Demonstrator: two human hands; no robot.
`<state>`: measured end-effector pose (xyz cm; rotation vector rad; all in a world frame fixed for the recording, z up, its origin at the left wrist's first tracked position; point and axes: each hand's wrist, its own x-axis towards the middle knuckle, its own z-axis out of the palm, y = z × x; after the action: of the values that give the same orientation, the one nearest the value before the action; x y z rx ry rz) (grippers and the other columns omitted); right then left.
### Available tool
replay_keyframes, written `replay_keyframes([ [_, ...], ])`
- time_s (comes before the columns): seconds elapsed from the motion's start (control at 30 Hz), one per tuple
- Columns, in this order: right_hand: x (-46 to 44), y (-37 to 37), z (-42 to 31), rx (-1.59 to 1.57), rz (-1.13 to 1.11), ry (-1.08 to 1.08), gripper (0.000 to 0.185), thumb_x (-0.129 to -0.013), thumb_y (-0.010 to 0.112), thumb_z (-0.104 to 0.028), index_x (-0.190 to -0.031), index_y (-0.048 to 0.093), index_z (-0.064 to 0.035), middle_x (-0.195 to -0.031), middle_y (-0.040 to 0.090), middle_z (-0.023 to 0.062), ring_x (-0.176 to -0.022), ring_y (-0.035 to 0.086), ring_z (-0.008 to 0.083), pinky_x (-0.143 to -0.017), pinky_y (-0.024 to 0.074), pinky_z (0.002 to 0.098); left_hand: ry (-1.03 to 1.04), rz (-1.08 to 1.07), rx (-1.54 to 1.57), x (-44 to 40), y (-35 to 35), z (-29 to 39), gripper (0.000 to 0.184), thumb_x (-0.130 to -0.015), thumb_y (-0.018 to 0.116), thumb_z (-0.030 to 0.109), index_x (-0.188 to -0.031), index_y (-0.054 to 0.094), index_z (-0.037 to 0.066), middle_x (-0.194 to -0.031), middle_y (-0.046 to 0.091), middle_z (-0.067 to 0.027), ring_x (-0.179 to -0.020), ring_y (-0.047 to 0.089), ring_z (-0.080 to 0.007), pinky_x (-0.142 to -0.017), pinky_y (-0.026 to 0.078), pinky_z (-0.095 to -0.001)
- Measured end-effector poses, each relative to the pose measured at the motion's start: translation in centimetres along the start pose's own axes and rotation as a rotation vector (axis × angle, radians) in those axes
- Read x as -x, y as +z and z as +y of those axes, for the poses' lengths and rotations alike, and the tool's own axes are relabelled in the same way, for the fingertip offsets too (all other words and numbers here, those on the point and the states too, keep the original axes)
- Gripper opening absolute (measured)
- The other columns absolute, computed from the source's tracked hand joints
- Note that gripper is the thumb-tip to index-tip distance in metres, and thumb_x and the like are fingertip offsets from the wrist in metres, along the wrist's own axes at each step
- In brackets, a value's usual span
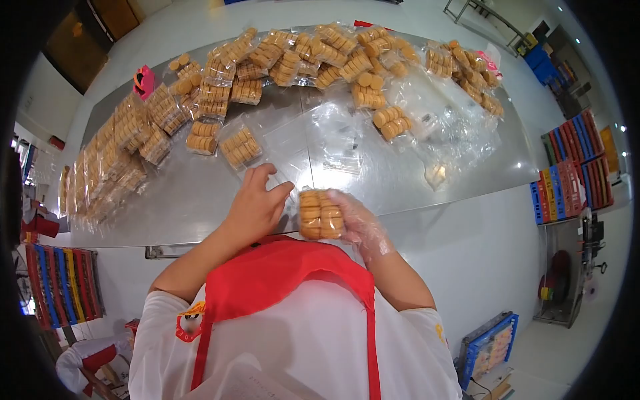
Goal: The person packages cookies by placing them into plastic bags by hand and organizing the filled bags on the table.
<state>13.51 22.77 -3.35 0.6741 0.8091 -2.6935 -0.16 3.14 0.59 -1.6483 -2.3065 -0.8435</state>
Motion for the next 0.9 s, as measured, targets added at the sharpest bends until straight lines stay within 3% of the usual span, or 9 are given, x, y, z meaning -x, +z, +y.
replay_keyframes([
  [0.03, 0.7, -0.5, -0.1, -0.054, 0.058, -0.038, 0.062, -0.088, 0.070, -0.030, -0.135, 0.046, 0.0018, -0.118, 0.063, 0.0208, -0.108, 0.067, 0.0336, -0.086, 0.0608, 0.0526, 0.045, -0.009, -0.073, -0.4, 0.4, -0.5, 0.025, -0.085, 0.065, 0.013, -0.109, 0.067, 0.009, -0.118, 0.055, -0.0155, -0.099, 0.052, -0.0350, -0.086, 0.048, -0.0400],
  [0.23, 3.0, -0.5, -0.4, -0.056, 0.025, -0.305, 0.062, -0.088, 0.068, -0.023, -0.138, 0.044, 0.0035, -0.123, 0.058, 0.0245, -0.110, 0.064, 0.0409, -0.086, 0.0597, 0.0572, 0.211, -0.105, -0.349, -1.8, 1.9, -0.7, 0.024, -0.075, 0.068, 0.011, -0.099, 0.067, 0.011, -0.119, 0.054, -0.0140, -0.095, 0.051, -0.0302, -0.079, 0.048, -0.0363],
  [0.4, 3.0, -0.9, -0.3, -0.095, -0.012, -0.425, 0.065, -0.084, 0.070, -0.017, -0.139, 0.042, 0.0037, -0.122, 0.059, 0.0219, -0.108, 0.065, 0.0385, -0.088, 0.0595, 0.0538, 0.327, -0.419, -0.399, -2.3, 1.1, -0.8, 0.025, -0.074, 0.066, 0.010, -0.099, 0.063, 0.009, -0.120, 0.054, -0.0131, -0.092, 0.054, -0.0277, -0.075, 0.050, -0.0358],
  [0.6, 2.2, 4.0, -1.6, 0.073, -0.027, -0.791, 0.076, -0.080, 0.076, -0.014, -0.143, 0.039, 0.0007, -0.130, 0.055, 0.0133, -0.119, 0.058, 0.0262, -0.102, 0.0506, 0.0420, -0.066, -0.724, -0.296, -8.0, -4.7, -0.1, 0.039, -0.077, 0.063, 0.000, -0.115, 0.058, 0.001, -0.129, 0.051, -0.0180, -0.107, 0.060, -0.0371, -0.084, 0.053, -0.0472],
  [0.73, 0.4, 7.0, -1.9, 0.231, -0.083, -1.054, 0.087, -0.075, 0.082, -0.018, -0.147, 0.036, -0.0010, -0.135, 0.051, 0.0093, -0.124, 0.053, 0.0211, -0.107, 0.0440, 0.0369, -0.011, -0.716, -0.101, -11.8, -6.6, -1.0, 0.053, -0.075, 0.065, -0.001, -0.127, 0.054, -0.002, -0.141, 0.045, -0.0217, -0.119, 0.056, -0.0404, -0.095, 0.050, -0.0456],
  [0.87, -0.4, 6.8, -2.0, 0.443, -0.066, -1.012, 0.086, -0.073, 0.086, -0.015, -0.145, 0.041, -0.0034, -0.135, 0.053, 0.0087, -0.124, 0.054, 0.0213, -0.105, 0.0444, 0.0363, 0.050, -0.715, 0.081, -13.6, -7.3, -0.4, 0.060, -0.072, 0.067, 0.000, -0.130, 0.052, -0.003, -0.144, 0.045, -0.0189, -0.120, 0.055, -0.0412, -0.100, 0.047, -0.0429],
  [0.9, -0.5, 6.5, -1.9, 0.531, -0.054, -1.031, 0.082, -0.073, 0.084, -0.009, -0.144, 0.044, -0.0038, -0.132, 0.056, 0.0084, -0.122, 0.055, 0.0197, -0.103, 0.0452, 0.0334, 0.072, -0.701, 0.099, -13.8, -7.2, -0.2, 0.060, -0.071, 0.068, 0.001, -0.130, 0.053, -0.003, -0.143, 0.047, -0.0177, -0.120, 0.055, -0.0415, -0.100, 0.047, -0.0426],
])
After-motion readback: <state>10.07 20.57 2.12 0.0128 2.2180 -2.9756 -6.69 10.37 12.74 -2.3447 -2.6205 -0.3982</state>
